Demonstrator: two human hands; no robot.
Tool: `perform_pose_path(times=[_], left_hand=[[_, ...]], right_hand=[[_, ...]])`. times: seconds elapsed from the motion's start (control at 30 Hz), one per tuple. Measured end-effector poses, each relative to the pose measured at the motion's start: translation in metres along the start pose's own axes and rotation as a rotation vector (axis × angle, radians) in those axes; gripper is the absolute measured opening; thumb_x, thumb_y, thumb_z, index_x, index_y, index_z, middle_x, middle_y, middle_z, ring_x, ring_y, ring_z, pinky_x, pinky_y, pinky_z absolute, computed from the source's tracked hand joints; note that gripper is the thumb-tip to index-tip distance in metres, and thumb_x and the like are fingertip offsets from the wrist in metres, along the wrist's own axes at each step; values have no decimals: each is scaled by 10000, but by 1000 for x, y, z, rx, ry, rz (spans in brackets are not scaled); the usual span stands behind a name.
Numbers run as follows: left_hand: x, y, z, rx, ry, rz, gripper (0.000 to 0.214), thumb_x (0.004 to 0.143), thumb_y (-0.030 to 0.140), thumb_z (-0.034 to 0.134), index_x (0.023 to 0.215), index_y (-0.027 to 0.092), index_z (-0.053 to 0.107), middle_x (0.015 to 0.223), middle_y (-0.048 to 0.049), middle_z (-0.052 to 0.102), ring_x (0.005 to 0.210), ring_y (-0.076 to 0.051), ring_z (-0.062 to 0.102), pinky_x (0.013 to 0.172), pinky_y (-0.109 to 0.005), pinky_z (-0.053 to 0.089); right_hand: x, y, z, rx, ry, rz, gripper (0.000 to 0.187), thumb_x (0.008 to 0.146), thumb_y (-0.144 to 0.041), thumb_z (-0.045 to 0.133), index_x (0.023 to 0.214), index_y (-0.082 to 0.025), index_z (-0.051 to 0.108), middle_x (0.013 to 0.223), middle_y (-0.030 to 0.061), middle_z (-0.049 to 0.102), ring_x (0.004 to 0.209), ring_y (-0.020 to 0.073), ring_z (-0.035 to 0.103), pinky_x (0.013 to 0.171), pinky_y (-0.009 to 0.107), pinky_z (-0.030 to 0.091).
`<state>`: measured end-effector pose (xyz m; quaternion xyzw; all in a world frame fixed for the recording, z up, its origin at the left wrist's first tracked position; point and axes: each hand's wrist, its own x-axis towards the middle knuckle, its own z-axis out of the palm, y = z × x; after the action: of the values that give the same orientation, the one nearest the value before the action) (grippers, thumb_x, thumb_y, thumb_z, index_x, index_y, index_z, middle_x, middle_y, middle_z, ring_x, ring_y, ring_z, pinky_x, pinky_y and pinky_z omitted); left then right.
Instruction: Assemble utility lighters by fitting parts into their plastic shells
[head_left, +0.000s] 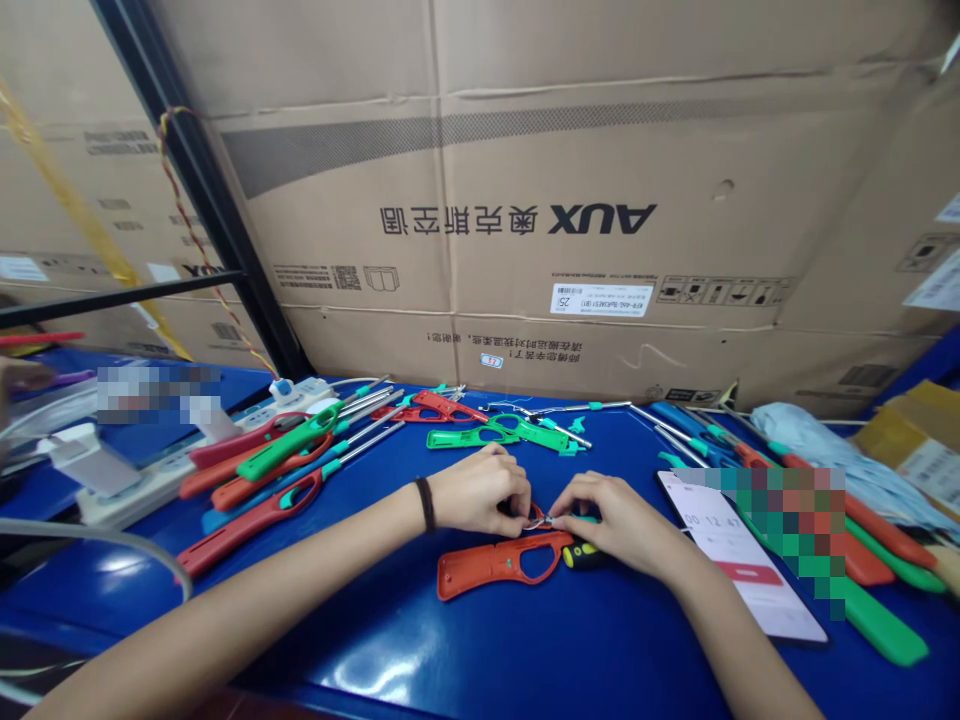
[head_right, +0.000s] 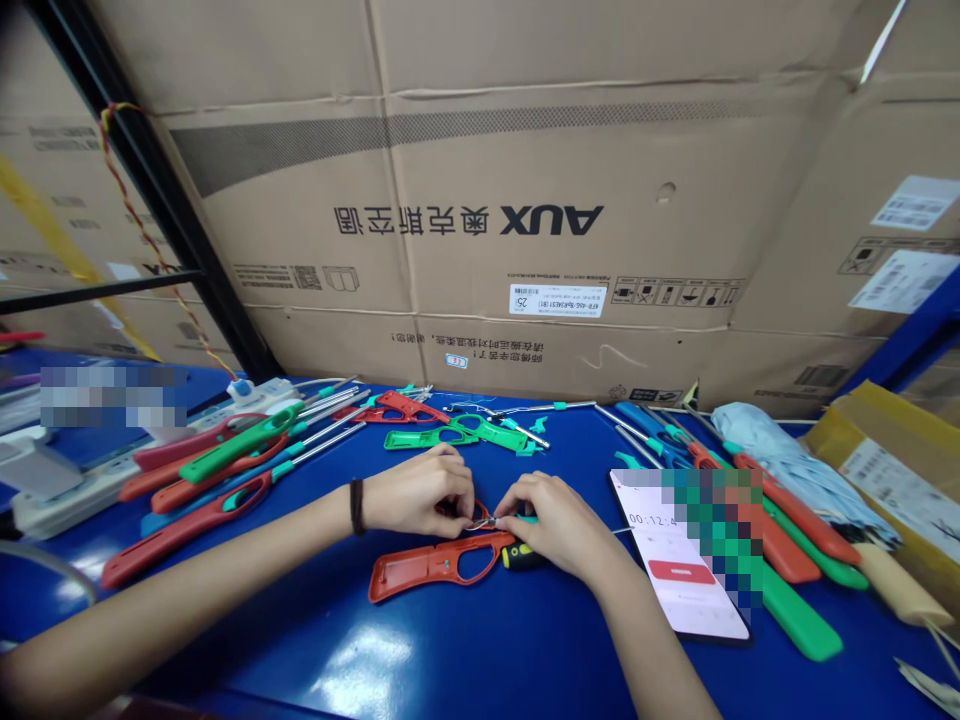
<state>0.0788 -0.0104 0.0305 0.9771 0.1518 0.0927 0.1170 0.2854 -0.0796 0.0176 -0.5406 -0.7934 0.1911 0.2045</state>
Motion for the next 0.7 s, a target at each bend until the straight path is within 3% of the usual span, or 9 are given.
perform_pose_path(times=[0.47, 0.6, 0.7], left_hand=[[-2, -1, 10, -27, 81, -57, 56, 737, 200, 710, 702, 176, 674, 692, 29, 663, 724, -131, 549, 832, -281, 312], [-1, -1, 8, -78, 61, -91, 44, 744, 206, 708, 709, 182, 696, 712, 18, 679, 722, -135, 570, 809, -277, 341], [2, -4, 7, -196, -4, -171, 35, 746, 203, 699, 731, 178, 719, 722, 4, 691, 697, -129, 589, 705, -235, 388]], right_hand=[[3, 0, -2, 15, -61, 60, 94, 811, -257, 635, 808, -236, 727, 817, 20, 687, 797, 181, 613, 706, 272, 424], [3, 0, -1, 20, -56, 48, 91, 811, -245, 637, 804, -237, 727, 833, 21, 691, 812, 181, 614, 730, 273, 423], [3, 0, 0, 12, -56, 52, 89, 809, -244, 642, 811, -239, 730, 835, 21, 691, 822, 182, 612, 734, 274, 421]])
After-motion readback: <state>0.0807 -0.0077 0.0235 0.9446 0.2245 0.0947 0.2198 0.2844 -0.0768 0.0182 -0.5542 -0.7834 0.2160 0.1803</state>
